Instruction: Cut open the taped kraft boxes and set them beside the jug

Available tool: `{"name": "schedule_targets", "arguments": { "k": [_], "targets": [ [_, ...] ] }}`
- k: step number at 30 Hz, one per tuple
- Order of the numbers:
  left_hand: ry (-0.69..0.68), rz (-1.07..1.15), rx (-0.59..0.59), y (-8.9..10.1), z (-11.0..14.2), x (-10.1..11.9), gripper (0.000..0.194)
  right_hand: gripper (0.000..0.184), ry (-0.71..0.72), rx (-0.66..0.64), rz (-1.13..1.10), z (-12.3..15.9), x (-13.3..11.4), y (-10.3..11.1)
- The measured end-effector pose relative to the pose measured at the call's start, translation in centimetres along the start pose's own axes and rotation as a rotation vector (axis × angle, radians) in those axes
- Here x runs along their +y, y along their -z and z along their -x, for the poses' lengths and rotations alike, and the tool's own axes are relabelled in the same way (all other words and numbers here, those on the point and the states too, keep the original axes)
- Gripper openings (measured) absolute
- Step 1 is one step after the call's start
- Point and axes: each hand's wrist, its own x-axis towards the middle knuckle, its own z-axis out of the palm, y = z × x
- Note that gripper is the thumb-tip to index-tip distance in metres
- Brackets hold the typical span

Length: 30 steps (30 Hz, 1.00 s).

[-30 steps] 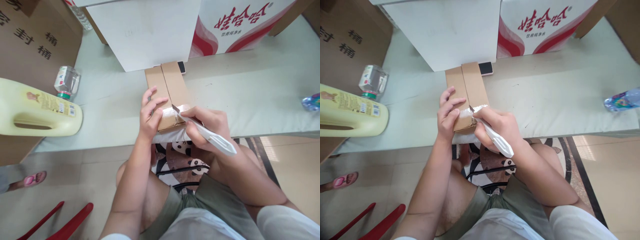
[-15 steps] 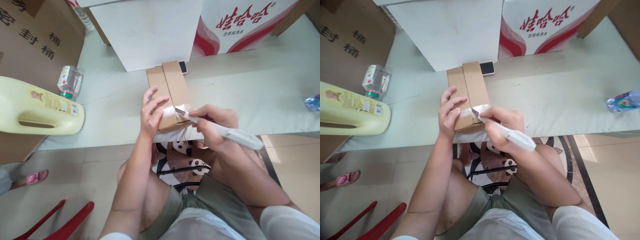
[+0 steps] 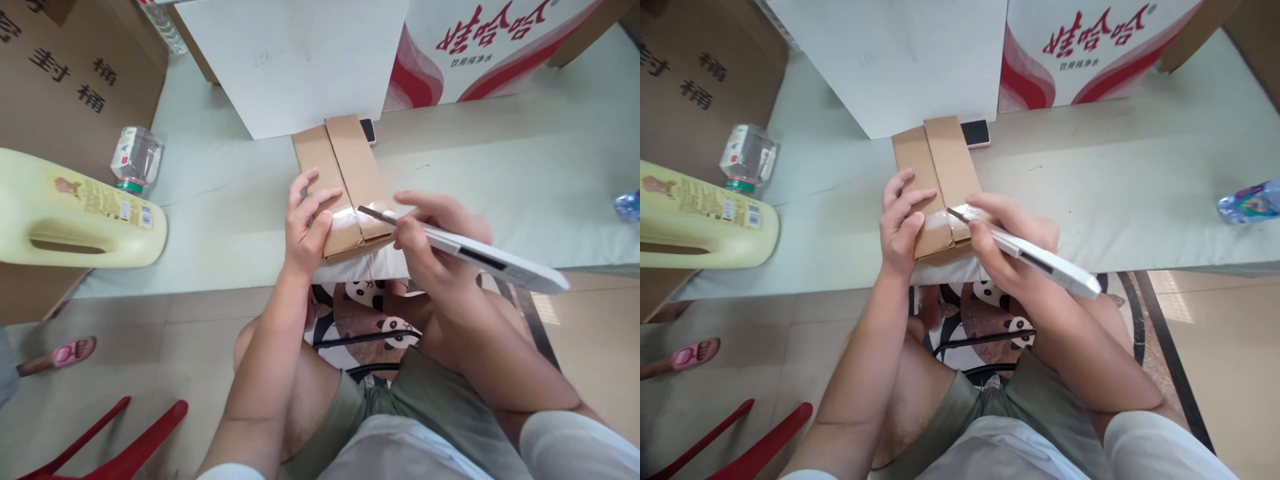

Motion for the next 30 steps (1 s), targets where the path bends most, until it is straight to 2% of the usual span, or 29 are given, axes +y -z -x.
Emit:
{"name": "schedule_targets", "arguments": {
  "k": [6, 12, 19, 25, 27, 30],
  "targets": [
    [-0.046, -0.05, 0.006, -0.3, 0.2, -0.3, 0.054, 0.018, 0.057, -0.068, 0.162, -0.3, -0.6, -0.6],
    [-0.055, -0.066, 0.006, -0.2, 0.3, -0.5, 0.054, 0.014, -0.022, -0.081, 0.205, -0.1, -1.2, -1.3],
    [-0.069, 0.002, -0.015, -0.1, 0.1, -0.4, 0.049, 0.019, 0.043, -0.043, 0.162, -0.1, -1.2, -1.1],
    [-0.029, 0.011, -0.005, -0.4, 0.2, -0.4, 0.05, 0.018, 0.014, -0.048, 0.035, 0.3, -0.5, 0.0],
    [-0.035, 0.055, 0.008, -0.3, 0.2, -0.6, 0.047, 0.017, -0.008, -0.004, -0.042, 0.5, 0.1, 0.3],
    [-0.014, 0.147, 0.038, 0.5, 0.2, -1.2, 0.041, 0.02, -0.008, 0.195, -0.19, 0.5, 1.5, 0.4]
  ]
}}
